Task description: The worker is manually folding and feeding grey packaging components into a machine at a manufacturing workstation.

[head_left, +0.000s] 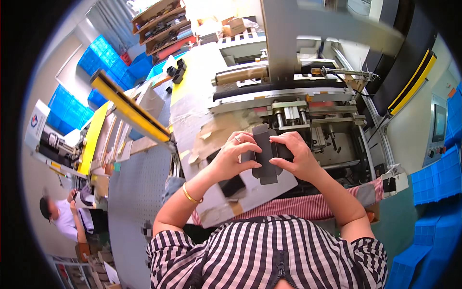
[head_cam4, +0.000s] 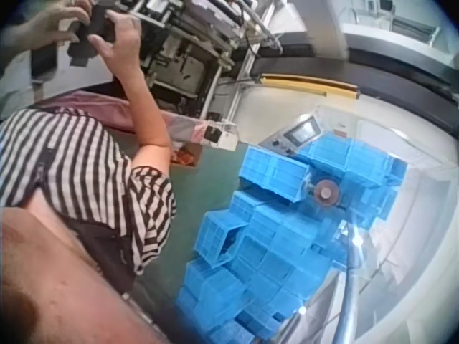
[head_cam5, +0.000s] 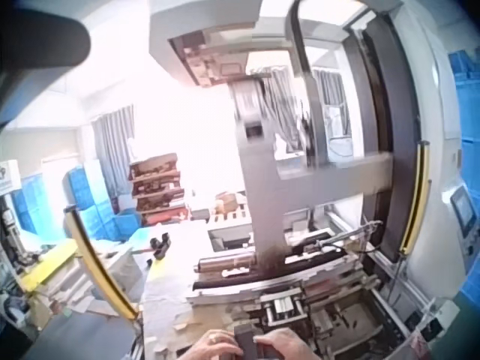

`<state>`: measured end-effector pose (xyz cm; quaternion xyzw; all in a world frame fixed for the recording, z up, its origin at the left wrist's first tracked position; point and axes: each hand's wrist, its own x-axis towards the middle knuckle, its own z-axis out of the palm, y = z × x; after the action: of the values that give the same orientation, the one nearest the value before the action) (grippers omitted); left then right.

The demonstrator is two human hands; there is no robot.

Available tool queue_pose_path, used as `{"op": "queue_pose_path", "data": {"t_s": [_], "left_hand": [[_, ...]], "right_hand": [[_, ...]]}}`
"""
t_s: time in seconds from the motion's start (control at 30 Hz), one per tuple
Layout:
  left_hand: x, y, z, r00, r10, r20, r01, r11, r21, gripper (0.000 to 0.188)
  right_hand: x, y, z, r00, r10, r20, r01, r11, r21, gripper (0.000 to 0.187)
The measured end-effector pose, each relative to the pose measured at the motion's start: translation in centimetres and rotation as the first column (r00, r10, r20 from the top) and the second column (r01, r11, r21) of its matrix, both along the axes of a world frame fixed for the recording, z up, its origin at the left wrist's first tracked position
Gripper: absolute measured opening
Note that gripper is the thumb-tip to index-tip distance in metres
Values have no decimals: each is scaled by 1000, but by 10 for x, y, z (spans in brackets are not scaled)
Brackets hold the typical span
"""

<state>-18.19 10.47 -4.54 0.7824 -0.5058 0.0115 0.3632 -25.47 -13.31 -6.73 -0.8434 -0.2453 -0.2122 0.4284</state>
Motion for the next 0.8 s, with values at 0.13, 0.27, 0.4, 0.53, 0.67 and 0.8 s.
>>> {"op": "queue_pose_path", "data": {"t_s": [0.13,0.27,0.4,0.53,0.67,0.8], "left_hand": [[34,-33,1,987,47,152,-30,993,-114,43],[94,-73,30,983,109,151,-81,980,-180,45],[204,-115,27,915,94,-393,-166,974,-153,39],[278,-158,54,941,71,-331,-189,921,-341,58],[298,-169,78,991,134,18,-128,971,-201,78],[288,-154,61,929,277,247,-187,924,-334,95]], "right_hand": [[39,-33,9,990,-58,128,76,987,-139,52],[102,-75,42,991,-64,117,72,995,-69,52],[219,-127,35,905,122,-408,-17,967,253,52],[294,-162,59,974,50,-220,15,958,285,52],[312,-173,81,999,-2,37,3,1000,-31,51],[285,-134,92,964,-121,238,8,905,425,43]]}}
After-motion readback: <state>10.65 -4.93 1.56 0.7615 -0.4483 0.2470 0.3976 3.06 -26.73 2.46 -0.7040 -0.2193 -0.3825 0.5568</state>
